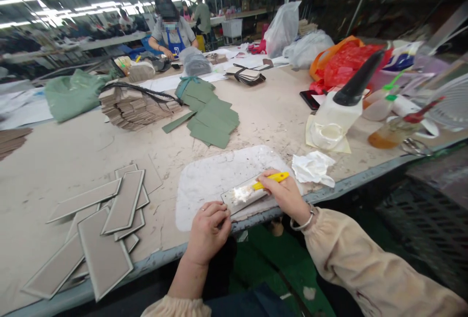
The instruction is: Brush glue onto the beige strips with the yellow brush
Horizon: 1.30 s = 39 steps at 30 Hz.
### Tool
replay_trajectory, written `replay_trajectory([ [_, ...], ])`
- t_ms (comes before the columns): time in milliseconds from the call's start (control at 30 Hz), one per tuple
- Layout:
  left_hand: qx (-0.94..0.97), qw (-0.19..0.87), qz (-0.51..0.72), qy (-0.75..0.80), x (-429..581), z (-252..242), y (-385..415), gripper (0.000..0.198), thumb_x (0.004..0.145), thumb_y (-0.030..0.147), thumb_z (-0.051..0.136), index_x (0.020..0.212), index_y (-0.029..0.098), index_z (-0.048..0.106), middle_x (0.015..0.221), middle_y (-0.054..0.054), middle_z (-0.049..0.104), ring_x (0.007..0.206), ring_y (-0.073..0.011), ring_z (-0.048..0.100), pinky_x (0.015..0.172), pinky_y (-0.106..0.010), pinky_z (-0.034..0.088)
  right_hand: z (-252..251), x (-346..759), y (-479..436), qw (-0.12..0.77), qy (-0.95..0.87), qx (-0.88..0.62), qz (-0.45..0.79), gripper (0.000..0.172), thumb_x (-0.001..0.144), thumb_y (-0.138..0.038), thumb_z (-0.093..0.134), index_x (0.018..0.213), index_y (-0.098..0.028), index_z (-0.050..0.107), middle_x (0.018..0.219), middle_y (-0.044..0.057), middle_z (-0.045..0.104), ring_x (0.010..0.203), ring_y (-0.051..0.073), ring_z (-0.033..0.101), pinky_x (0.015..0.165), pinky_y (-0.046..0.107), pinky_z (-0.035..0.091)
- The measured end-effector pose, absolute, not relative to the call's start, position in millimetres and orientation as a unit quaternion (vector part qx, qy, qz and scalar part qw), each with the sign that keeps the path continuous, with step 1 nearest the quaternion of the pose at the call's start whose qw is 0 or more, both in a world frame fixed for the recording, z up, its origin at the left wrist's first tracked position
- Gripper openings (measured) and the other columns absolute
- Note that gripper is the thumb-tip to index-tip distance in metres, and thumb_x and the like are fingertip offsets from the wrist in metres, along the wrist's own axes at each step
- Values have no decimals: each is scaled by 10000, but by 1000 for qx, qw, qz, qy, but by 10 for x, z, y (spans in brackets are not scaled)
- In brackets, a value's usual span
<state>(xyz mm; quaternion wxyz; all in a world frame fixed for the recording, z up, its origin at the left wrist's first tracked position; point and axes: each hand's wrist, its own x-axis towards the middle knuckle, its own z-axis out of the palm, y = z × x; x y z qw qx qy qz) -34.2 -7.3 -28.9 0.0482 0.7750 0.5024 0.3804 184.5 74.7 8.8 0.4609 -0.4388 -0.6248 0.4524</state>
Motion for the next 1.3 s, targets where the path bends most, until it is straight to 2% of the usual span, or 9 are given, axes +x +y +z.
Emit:
replay_trajectory([
  [133,773,44,377,508,-350,-308,-92,108,806,131,598,818,204,677,891,-37,690,942,-191,619,844,-347,522,55,1774,766,414,-672,-431,437,221,802,-365,548,713,-173,614,628,-16,547,595,121,471,589,261,364],
  [367,772,42,369,516,-339,-294,-75,115,812,150,590,792,214,684,890,-36,695,931,-198,630,830,-360,526,85,2060,898,475,-598,-497,411,218,773,-379,568,719,-171,604,562,-31,506,556,122,462,555,259,350],
  [567,776,38,364,514,-344,-311,-78,110,813,147,597,823,215,684,897,-31,695,945,-197,630,837,-363,520,51,1784,793,435,-663,-434,427,204,775,-354,560,708,-172,623,704,6,609,686,145,535,651,263,404],
  [800,777,36,364,513,-348,-305,-76,107,811,150,603,811,222,682,904,-27,699,944,-201,632,837,-372,520,80,2125,938,483,-606,-498,388,210,761,-368,571,701,-172,619,640,-6,579,636,141,522,624,265,396],
  [900,779,32,362,511,-351,-311,-84,107,811,151,606,832,221,684,904,-29,698,947,-200,633,833,-367,524,71,1964,827,462,-635,-450,426,225,784,-376,561,713,-171,619,637,-8,572,618,131,510,598,255,394],
  [1033,778,29,366,511,-350,-315,-84,107,817,154,598,823,218,684,885,-34,699,950,-206,636,840,-372,526,30,1731,744,431,-682,-420,417,192,790,-321,544,701,-172,625,666,-5,595,649,129,522,632,250,409],
  [1167,779,30,360,512,-335,-291,-77,108,816,162,592,807,219,684,880,-40,700,934,-211,640,841,-378,530,52,1950,881,428,-676,-458,387,197,771,-336,541,716,-171,635,669,-2,604,655,140,531,657,265,418],
  [1300,773,33,361,520,-315,-269,-79,107,810,163,595,782,220,680,875,-35,699,927,-206,636,842,-379,528,105,2419,1048,467,-623,-538,323,231,730,-384,569,699,-165,634,653,5,591,650,151,524,631,271,403],
])
